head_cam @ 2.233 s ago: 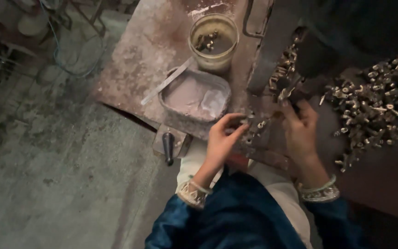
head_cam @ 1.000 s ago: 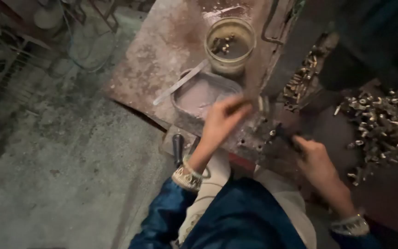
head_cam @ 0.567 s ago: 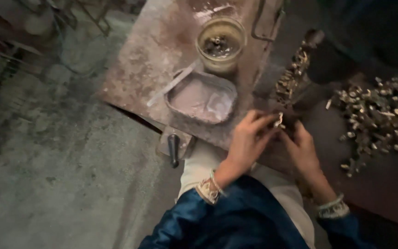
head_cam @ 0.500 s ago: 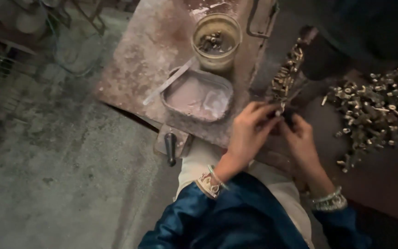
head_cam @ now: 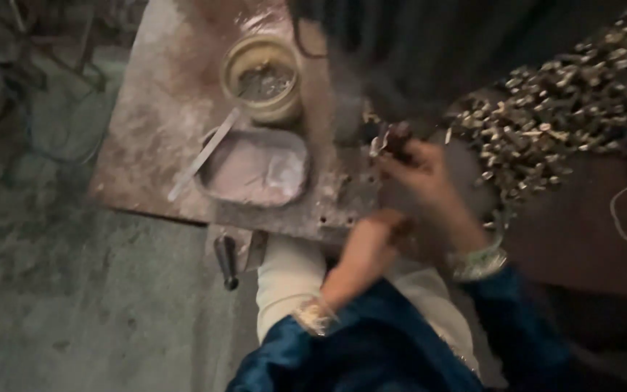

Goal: The person repeatedly places small metal pieces into a manual punching machine, presses the lever to punch each piece, and then removes the finished piece. This cycle is performed continuously for many identical metal parts.

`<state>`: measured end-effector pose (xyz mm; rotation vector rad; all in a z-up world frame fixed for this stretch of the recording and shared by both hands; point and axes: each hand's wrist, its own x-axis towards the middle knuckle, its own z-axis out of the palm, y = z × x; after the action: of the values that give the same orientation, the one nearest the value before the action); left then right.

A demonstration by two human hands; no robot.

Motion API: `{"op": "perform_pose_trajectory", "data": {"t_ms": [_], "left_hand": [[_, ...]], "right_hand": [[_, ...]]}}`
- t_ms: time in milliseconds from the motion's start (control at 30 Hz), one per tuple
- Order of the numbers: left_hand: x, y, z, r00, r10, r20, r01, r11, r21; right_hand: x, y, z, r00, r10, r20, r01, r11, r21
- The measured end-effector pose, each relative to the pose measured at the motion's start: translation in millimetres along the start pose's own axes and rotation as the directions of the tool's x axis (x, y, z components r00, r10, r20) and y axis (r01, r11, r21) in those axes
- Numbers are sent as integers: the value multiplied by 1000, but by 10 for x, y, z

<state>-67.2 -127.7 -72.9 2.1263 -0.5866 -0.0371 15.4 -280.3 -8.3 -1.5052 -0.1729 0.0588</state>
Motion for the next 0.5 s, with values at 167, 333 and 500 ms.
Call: {"op": "perform_pose_trajectory", "data": {"t_ms": [167,333,500], "left_hand": [[494,-348,1394,939,-191,287,257,-167,-952],[547,-181,1173,918,-268,292,234,-226,-945],[256,-59,696,899,-357,252,364,295,-883]], "right_hand": [[-146,-414,404,995,-23,-100,28,998,54],[-144,-343,410,991,88,-105,-74,988,136],[-107,-314,358,991,88,-100,-81,994,71]]}}
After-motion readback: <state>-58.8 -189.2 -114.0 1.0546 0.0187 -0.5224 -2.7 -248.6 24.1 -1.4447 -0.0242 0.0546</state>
